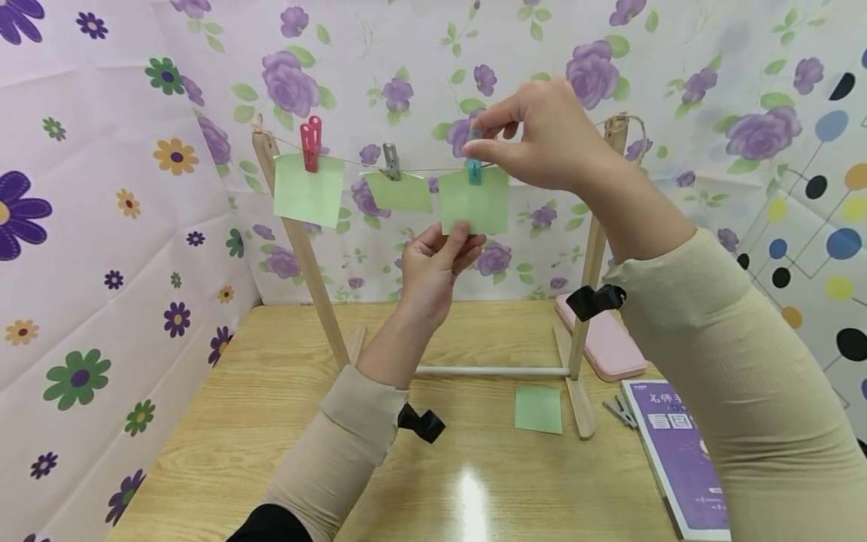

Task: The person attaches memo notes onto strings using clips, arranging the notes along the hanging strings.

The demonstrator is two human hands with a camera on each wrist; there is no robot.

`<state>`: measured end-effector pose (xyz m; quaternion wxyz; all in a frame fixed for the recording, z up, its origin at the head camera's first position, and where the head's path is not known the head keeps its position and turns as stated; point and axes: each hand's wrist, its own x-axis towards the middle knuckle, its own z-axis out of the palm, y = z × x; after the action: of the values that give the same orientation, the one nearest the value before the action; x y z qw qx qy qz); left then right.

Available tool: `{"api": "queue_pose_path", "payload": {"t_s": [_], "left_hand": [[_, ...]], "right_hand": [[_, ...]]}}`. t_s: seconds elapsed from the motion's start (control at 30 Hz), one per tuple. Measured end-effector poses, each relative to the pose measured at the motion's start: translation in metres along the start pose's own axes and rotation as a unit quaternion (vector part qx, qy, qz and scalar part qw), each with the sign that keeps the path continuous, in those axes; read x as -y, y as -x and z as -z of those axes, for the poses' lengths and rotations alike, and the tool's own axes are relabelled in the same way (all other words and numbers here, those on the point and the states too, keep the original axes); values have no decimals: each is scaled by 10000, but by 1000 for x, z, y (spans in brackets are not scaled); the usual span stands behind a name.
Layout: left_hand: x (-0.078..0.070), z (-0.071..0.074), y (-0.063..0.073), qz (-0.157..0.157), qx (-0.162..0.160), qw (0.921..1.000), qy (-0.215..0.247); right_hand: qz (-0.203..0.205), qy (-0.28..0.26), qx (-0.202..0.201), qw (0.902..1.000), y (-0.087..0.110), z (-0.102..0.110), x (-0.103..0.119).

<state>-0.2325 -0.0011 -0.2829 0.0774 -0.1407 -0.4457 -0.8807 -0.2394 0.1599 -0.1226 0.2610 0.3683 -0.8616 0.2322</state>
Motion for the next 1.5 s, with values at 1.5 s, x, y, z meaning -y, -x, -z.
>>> {"api": "queue_pose_path", "payload": {"t_s": [1.5], "left_hand": [[1, 5, -1, 219, 97, 9997, -92]], "right_hand": [[936, -1320, -5538, 8167, 87, -80, -6]]}}
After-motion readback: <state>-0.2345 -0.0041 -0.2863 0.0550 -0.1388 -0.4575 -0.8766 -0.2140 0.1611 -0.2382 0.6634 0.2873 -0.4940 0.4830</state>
